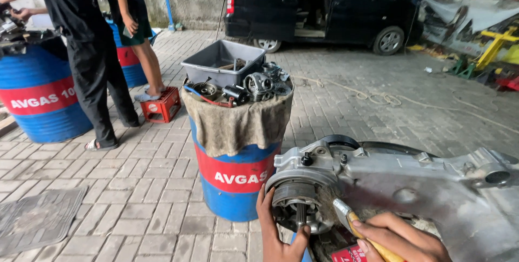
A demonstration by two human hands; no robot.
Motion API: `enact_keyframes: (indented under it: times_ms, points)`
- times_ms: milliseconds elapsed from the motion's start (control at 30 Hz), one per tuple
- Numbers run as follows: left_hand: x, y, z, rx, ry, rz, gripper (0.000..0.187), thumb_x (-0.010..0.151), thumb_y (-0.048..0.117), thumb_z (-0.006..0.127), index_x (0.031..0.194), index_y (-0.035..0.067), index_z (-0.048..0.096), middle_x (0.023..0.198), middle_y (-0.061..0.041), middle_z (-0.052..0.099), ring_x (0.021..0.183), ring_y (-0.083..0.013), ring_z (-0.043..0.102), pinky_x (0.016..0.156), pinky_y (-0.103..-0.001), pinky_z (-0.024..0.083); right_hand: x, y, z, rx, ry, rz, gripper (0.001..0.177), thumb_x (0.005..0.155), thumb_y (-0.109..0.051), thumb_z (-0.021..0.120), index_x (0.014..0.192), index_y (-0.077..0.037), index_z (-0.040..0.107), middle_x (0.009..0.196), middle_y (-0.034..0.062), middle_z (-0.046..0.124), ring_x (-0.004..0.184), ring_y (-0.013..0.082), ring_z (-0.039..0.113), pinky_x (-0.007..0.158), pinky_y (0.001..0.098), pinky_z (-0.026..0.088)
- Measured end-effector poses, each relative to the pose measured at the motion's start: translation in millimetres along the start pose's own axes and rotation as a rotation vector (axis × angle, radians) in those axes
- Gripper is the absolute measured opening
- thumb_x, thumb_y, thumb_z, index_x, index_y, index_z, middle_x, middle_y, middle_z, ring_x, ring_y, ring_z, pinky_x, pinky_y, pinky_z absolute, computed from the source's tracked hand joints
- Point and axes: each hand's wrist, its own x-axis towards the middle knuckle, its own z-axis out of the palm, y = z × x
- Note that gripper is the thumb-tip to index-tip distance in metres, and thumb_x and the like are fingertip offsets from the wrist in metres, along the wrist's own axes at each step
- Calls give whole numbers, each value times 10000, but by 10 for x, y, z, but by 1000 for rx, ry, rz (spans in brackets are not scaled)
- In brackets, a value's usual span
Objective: Cleaning a disassembled engine casing with a brush and cleaning solution on a barrel workbench.
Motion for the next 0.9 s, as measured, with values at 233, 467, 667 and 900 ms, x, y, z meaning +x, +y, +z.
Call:
enact_keyframes:
  times_ms: [233,467,667,900]
  points:
    - [27,-469,139,12,118,124,967,547,306,762,1445,79,484,1513,-188,413,1483,-322,378,1212,-433,266,-205,53,182,-90,13,85,206,770,-250,797,946,-303,890,867,-226,801,611,-62,668,682,107,489]
    - [132,-618,166,71,112,234,926,642,318,768,1462,65,421,1458,-185,412,1422,-352,375,1188,-499,274,-177,165,172,-235,35,-369,272,826,-184,767,1098,-196,766,967,-70,720,654,31,694,628,144,557]
    - [162,-472,91,87,0,118,841,728,327,759,1453,128,381,1406,-128,409,1379,-296,370,1157,-462,281,-242,-14,202,-192,-30,-464,288,859,-153,723,1146,-143,743,1068,2,741,661,86,734,660,216,600]
    - [193,-389,47,84,-68,40,856,731,400,741,1468,178,365,1412,-117,416,1386,-293,367,1157,-453,278,-363,-68,287,-230,-25,-548,432,898,-92,706,1324,-113,640,1124,73,710,801,147,738,763,228,568]
